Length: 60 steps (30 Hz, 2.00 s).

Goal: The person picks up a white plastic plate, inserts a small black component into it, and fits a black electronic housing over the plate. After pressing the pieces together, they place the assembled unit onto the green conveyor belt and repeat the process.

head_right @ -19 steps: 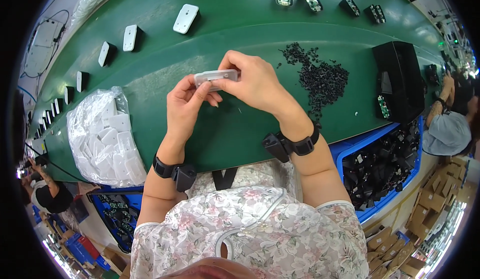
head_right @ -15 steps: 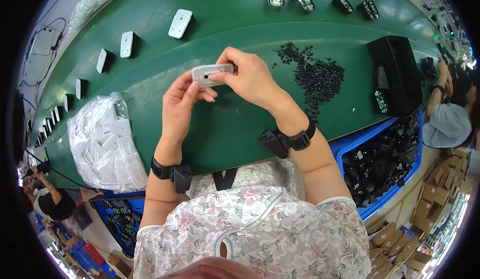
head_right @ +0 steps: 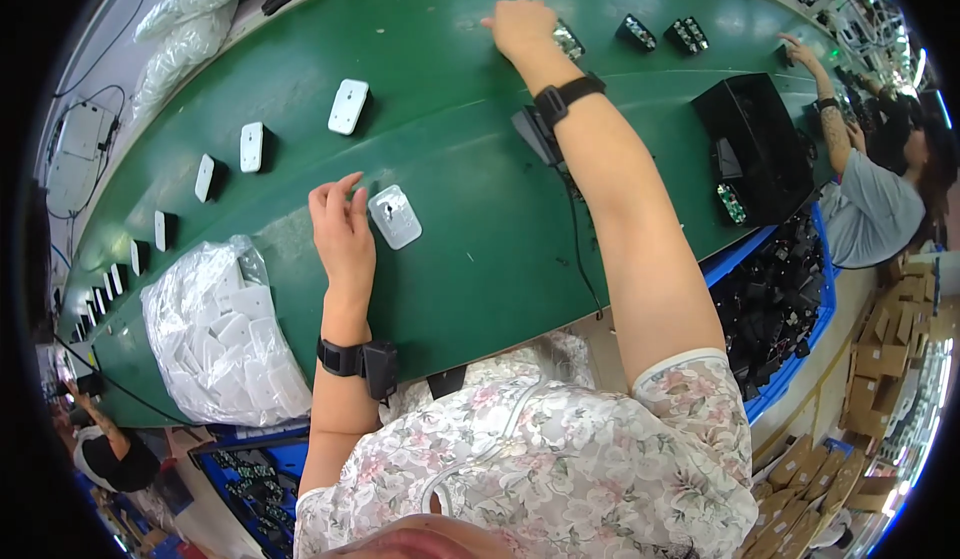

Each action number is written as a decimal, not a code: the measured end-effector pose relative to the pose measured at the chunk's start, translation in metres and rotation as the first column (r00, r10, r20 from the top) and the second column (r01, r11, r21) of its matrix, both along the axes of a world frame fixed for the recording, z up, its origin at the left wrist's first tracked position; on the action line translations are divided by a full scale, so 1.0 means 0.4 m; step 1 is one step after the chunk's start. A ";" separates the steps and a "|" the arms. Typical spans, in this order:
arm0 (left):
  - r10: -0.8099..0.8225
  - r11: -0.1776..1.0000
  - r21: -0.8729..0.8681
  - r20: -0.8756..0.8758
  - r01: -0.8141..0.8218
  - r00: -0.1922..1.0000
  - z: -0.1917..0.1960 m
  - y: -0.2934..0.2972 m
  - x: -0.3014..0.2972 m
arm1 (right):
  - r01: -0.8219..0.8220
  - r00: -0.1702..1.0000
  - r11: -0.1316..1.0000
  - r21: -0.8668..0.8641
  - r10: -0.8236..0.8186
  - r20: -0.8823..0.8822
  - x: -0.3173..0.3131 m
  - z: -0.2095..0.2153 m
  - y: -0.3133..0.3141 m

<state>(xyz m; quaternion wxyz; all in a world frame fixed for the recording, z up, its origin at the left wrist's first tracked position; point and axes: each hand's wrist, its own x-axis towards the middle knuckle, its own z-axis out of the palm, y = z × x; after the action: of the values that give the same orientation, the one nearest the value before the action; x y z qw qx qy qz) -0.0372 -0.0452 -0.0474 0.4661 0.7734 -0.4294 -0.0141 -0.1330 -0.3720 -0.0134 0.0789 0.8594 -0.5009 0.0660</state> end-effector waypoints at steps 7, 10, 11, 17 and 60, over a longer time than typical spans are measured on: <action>-0.037 0.984 -0.171 0.102 0.054 0.994 0.020 0.005 -0.013 | -0.130 0.985 0.980 0.152 0.144 -0.090 0.012 0.039 0.015; -0.067 0.975 -0.204 0.084 0.083 0.994 0.037 0.007 -0.021 | -0.262 0.919 0.908 0.327 0.132 0.371 -0.006 0.047 0.067; -0.063 0.969 -0.235 0.082 0.081 0.995 0.036 0.010 -0.021 | -0.402 0.719 0.773 0.490 -0.065 0.692 -0.003 0.057 0.117; -0.341 0.873 -0.376 -0.015 0.311 0.940 0.061 0.007 -0.047 | -0.759 0.485 0.324 0.564 -0.296 0.823 -0.035 0.086 0.476; -0.546 0.838 -0.505 -0.776 0.207 0.316 0.059 0.047 -0.075 | -0.943 0.274 0.133 0.306 -0.215 0.937 -0.119 0.047 0.517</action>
<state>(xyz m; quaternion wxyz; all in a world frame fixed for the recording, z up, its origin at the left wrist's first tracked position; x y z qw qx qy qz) -0.0670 -0.0266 -0.0240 0.7198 0.4321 -0.2774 -0.4672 -0.1807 -0.1650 0.0053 -0.7224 0.6540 -0.0760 0.2112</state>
